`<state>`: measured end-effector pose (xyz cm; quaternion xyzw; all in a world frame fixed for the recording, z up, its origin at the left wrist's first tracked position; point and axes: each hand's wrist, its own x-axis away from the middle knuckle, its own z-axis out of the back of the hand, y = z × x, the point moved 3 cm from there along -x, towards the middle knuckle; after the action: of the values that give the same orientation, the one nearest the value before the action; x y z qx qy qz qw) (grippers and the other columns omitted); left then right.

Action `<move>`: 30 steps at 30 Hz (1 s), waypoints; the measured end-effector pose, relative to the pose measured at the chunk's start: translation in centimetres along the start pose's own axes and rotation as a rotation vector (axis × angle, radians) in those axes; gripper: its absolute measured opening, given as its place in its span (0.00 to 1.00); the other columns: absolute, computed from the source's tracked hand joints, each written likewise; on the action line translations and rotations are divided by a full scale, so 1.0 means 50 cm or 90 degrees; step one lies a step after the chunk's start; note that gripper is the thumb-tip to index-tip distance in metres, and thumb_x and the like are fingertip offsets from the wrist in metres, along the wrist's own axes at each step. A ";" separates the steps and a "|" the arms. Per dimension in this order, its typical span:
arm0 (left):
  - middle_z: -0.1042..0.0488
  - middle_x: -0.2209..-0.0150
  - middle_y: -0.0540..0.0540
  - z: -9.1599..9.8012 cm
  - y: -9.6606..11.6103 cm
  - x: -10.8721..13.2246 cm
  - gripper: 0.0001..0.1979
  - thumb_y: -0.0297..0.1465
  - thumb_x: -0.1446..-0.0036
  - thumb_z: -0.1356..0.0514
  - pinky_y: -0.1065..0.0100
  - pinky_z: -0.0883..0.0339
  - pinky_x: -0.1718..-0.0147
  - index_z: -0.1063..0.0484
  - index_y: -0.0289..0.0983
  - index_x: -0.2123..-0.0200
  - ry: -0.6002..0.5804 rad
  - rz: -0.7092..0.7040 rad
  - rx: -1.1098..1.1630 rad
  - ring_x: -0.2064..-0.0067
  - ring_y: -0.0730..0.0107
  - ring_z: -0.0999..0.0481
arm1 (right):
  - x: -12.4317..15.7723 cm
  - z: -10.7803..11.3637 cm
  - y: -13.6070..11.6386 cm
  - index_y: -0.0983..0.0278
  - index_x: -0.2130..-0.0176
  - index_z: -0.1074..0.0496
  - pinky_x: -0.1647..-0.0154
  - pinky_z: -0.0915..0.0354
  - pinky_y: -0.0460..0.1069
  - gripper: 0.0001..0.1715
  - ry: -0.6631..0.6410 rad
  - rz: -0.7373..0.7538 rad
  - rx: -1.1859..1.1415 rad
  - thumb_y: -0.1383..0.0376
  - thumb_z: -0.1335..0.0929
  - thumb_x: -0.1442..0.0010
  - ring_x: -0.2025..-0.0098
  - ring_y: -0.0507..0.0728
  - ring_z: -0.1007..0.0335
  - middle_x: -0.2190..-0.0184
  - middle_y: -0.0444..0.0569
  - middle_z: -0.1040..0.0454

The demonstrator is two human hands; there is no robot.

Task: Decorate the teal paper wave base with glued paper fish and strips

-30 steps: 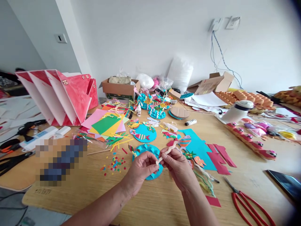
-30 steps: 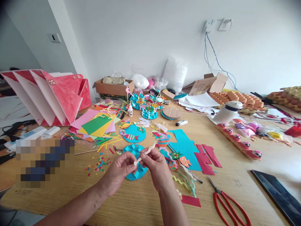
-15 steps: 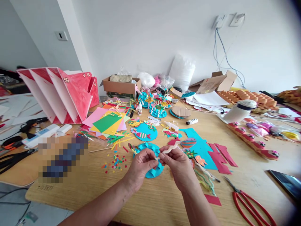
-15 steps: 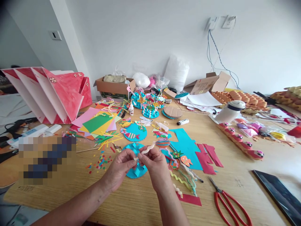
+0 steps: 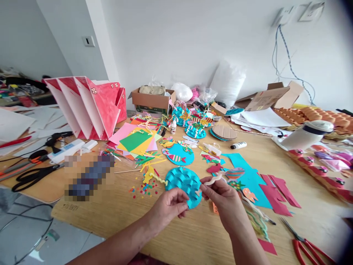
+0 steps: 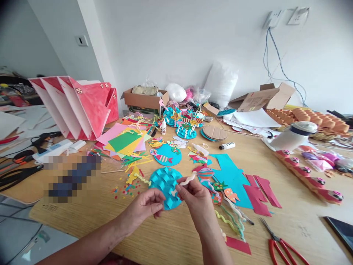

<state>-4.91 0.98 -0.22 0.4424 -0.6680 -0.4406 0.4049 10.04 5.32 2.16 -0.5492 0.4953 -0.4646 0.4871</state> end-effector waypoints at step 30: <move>0.32 0.64 0.47 0.084 -0.004 0.009 0.14 0.23 0.42 0.52 0.67 0.39 0.61 0.33 0.39 0.55 0.021 -0.249 -0.968 0.60 0.66 0.37 | -0.045 -0.105 0.068 0.61 0.74 0.31 0.77 0.50 0.43 0.06 -0.060 0.104 0.726 0.63 0.36 0.48 0.76 0.50 0.35 0.78 0.42 0.28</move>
<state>-8.93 1.47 -1.53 0.1598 -0.0873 -0.8336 0.5215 4.35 7.06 -0.78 -0.1802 0.1853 -0.5936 0.7621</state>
